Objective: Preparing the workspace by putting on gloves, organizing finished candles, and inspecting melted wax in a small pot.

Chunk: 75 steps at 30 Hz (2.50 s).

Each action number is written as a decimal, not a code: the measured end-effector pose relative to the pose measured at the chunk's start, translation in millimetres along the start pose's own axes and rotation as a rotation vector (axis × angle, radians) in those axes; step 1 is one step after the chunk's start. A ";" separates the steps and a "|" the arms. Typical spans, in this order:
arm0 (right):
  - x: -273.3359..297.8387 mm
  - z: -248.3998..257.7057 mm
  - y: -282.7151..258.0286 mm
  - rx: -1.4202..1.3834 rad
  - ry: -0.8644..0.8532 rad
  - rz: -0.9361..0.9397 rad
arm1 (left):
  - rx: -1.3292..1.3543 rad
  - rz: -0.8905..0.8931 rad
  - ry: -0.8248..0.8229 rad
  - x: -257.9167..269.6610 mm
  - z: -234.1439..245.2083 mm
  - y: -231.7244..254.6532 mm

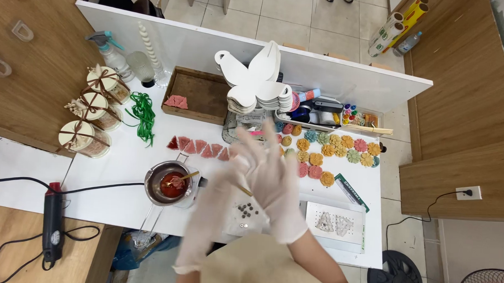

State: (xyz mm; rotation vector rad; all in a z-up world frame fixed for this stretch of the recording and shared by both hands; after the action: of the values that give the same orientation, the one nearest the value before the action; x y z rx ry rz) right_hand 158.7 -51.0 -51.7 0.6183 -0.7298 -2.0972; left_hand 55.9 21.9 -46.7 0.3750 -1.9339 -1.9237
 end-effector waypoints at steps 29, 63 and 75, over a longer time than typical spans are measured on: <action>-0.6 -3.1 126.9 2.717 -0.165 0.408 | -0.916 -0.991 -0.523 64.0 -143.0 38.9; -65.1 -66.5 -186.9 3.871 1.367 0.935 | -0.475 0.360 0.215 84.4 183.4 -158.2; -73.9 8.7 -149.0 4.534 0.922 0.123 | 0.271 0.363 0.272 89.3 167.7 -190.4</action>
State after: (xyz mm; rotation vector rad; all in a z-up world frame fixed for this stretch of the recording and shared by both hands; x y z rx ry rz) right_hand 114.2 86.7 -134.1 -0.6177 0.8859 -2.0692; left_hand -114.2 127.0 -226.7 0.3144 -1.9247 -1.3184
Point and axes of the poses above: each hand's wrist, its own x-axis away from the middle knuckle, its own z-axis out of the back of the hand, y = z × x, the point moved 7 cm from there along -x, towards the middle knuckle, and after that the axes turned 14 degrees about -z, right-handed, at the moved point
